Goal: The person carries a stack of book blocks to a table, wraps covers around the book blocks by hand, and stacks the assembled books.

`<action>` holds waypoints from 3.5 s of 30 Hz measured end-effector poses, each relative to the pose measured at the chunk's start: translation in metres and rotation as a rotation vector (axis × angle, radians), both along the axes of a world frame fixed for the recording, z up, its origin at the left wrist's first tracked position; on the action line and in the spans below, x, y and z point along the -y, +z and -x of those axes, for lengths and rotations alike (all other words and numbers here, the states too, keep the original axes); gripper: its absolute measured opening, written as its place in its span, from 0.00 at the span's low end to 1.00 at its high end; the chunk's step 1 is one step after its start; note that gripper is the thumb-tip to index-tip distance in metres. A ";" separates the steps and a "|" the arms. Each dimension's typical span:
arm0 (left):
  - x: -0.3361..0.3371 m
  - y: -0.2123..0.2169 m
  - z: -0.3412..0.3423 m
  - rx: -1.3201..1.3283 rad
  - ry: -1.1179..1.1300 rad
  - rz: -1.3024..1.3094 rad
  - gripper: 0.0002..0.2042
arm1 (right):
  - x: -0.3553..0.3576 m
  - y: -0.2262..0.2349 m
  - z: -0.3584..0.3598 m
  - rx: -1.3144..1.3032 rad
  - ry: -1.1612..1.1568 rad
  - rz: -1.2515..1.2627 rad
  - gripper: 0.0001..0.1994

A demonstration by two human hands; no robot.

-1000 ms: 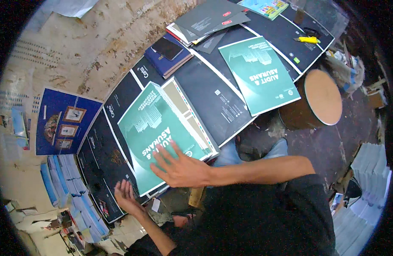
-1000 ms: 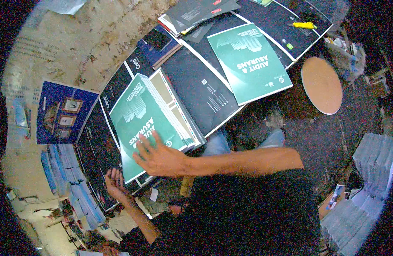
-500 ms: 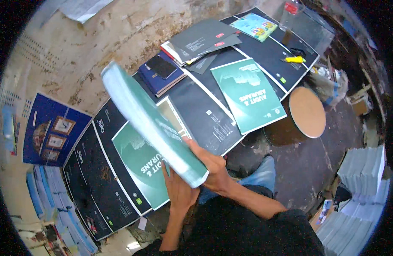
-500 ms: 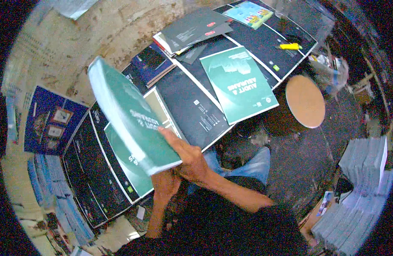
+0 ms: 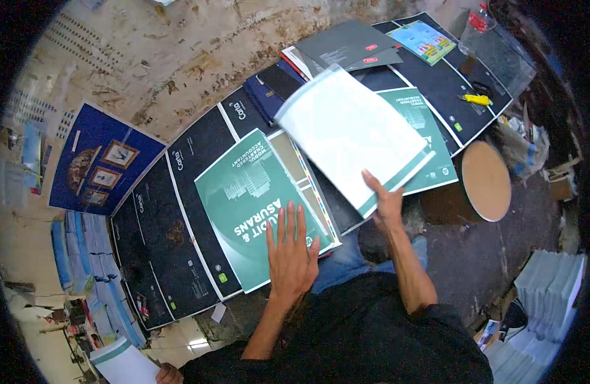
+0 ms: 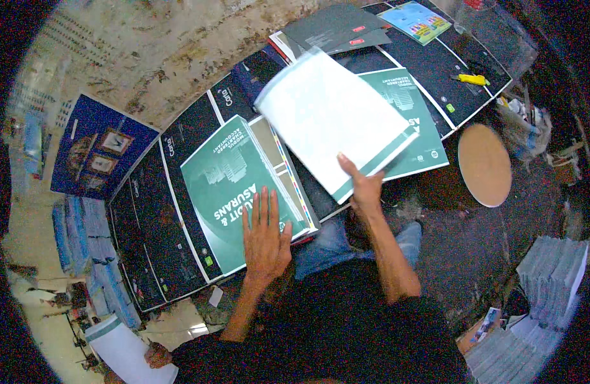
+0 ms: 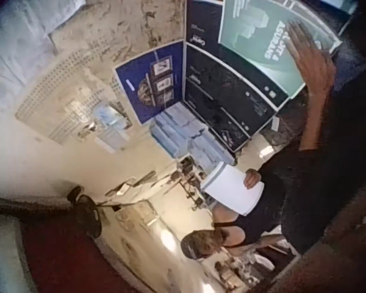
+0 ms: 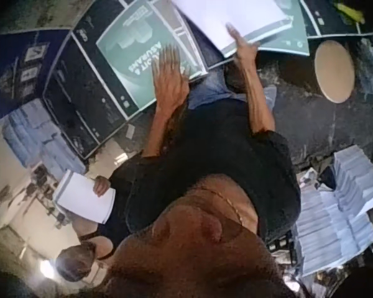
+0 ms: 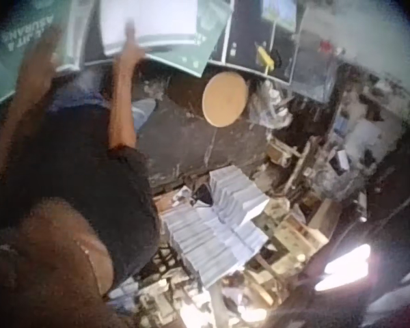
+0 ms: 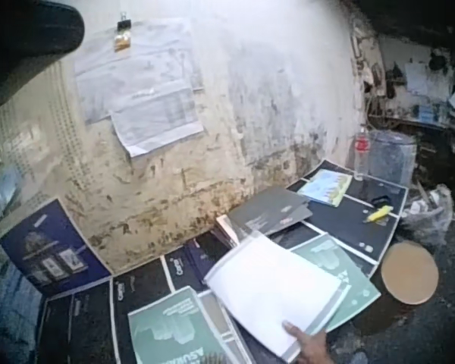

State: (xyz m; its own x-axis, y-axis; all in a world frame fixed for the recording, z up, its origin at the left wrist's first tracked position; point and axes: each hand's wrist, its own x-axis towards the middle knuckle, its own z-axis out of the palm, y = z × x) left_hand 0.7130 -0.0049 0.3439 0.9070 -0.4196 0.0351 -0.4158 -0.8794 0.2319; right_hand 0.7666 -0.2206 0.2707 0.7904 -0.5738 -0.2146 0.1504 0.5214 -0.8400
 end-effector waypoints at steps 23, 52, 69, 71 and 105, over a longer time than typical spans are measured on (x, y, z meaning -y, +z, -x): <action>0.021 -0.003 0.020 0.100 0.031 0.222 0.36 | 0.195 0.002 0.059 -0.380 0.452 1.925 0.38; -0.017 0.034 0.008 -0.171 -0.057 0.285 0.24 | -0.027 0.041 0.052 0.817 0.428 1.543 0.21; -0.154 -0.012 0.010 0.164 0.760 0.816 0.23 | -0.120 0.050 0.056 0.389 0.526 1.766 0.27; -0.114 -0.030 0.012 0.232 0.654 0.862 0.20 | -0.105 0.064 0.052 0.388 0.519 1.635 0.31; 0.013 -0.019 0.007 0.062 0.003 0.205 0.38 | 0.185 0.038 0.059 -0.112 -0.103 1.794 0.26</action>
State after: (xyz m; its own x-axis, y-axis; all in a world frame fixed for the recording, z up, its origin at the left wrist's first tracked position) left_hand 0.7063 -0.0176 0.3251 0.9016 -0.3954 0.1757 -0.4326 -0.8175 0.3803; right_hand 0.7075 -0.4060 0.3087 0.7673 -0.1837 0.6144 0.0288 -0.9473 -0.3191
